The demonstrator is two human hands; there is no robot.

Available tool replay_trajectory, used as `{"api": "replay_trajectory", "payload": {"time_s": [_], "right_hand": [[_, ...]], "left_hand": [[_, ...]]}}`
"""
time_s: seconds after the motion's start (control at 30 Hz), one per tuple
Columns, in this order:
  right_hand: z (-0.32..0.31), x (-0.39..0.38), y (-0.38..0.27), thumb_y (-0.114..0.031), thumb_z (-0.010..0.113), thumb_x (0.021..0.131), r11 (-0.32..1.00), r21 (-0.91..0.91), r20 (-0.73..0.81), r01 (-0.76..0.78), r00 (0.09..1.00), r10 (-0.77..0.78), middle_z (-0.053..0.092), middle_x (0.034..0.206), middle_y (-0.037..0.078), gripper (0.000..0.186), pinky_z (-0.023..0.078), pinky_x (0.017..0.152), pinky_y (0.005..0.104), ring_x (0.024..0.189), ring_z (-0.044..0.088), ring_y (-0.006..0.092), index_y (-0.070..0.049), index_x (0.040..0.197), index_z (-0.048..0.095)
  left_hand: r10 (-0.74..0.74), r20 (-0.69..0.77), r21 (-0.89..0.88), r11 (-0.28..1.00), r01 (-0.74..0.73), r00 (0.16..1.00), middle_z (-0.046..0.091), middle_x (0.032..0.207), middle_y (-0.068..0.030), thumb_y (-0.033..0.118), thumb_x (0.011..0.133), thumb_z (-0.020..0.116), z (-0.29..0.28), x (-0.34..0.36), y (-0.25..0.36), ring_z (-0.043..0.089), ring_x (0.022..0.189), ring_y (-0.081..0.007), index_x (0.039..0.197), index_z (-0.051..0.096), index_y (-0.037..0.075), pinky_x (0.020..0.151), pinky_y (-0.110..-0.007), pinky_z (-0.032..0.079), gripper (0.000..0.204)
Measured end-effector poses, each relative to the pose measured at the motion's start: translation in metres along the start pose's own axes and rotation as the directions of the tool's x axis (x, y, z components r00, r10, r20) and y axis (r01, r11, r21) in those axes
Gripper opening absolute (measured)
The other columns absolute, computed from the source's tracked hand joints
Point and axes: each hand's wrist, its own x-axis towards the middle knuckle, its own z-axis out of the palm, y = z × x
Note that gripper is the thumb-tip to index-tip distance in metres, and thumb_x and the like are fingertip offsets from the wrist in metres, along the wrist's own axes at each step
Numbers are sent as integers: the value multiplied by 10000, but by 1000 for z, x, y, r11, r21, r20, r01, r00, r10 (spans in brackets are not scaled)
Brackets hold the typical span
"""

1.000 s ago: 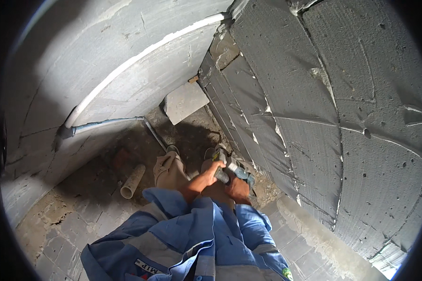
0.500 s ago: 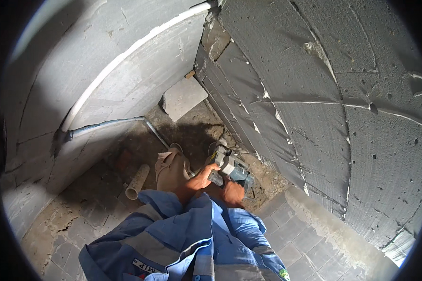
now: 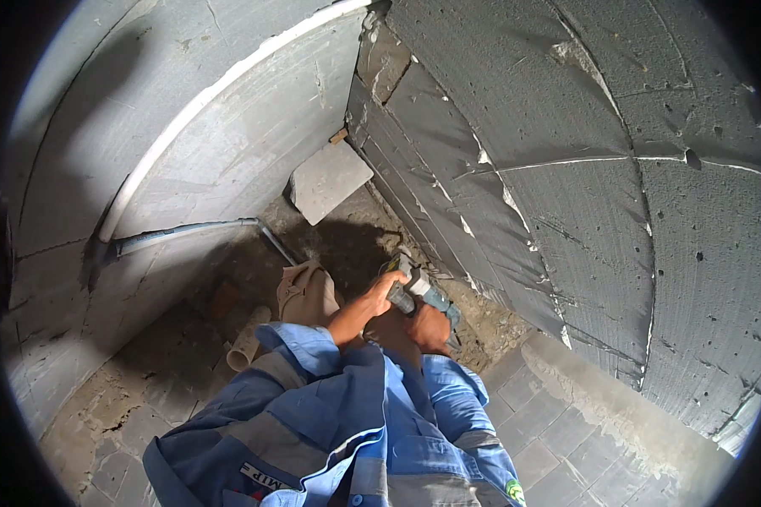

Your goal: The person is using a hammer drill to bore into a concrete wall and floor inside a building under renovation.

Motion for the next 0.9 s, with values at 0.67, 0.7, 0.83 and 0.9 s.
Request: {"api": "replay_trajectory", "payload": {"time_s": [0.67, 0.7, 0.83, 0.9], "right_hand": [[-7, -27, 1, -286, 653, 754, 987, -86, 90, 133, 988, -126, 687, 949, 208, 591, 518, 791, 489, 887, 664, 389, -233, 1325, 510], [-6, -23, -1, -276, 676, 766, 980, -119, 92, 162, 984, -152, 695, 943, 187, 594, 520, 784, 480, 892, 669, 381, -231, 1331, 497], [1, -11, -1, -263, 620, 732, 989, -94, 88, 112, 991, -103, 676, 996, 218, 622, 516, 829, 485, 921, 659, 384, -315, 1341, 500], [2, -5, 0, -267, 626, 728, 990, -77, 73, 120, 991, -114, 673, 1008, 220, 612, 517, 829, 487, 919, 659, 387, -300, 1329, 513]], "left_hand": [[221, -41, -159, 961, -225, 974, 603, 776, -13, 223, 729, 651, 8, -59, -33, 594, 703, -166, 912, 609, 95, 664, -298, 490, 227], [229, -42, -160, 959, -233, 973, 603, 776, -13, 223, 729, 651, 4, -56, -35, 594, 703, -166, 912, 609, 95, 664, -298, 490, 227], [249, -57, -236, 938, -255, 967, 586, 744, -9, 201, 719, 654, 3, -52, -31, 579, 661, -167, 857, 603, 109, 631, -306, 483, 174], [236, -72, -189, 951, -245, 969, 568, 718, -3, 197, 710, 662, 1, -45, -27, 561, 633, -165, 834, 592, 118, 602, -317, 473, 163]]}}
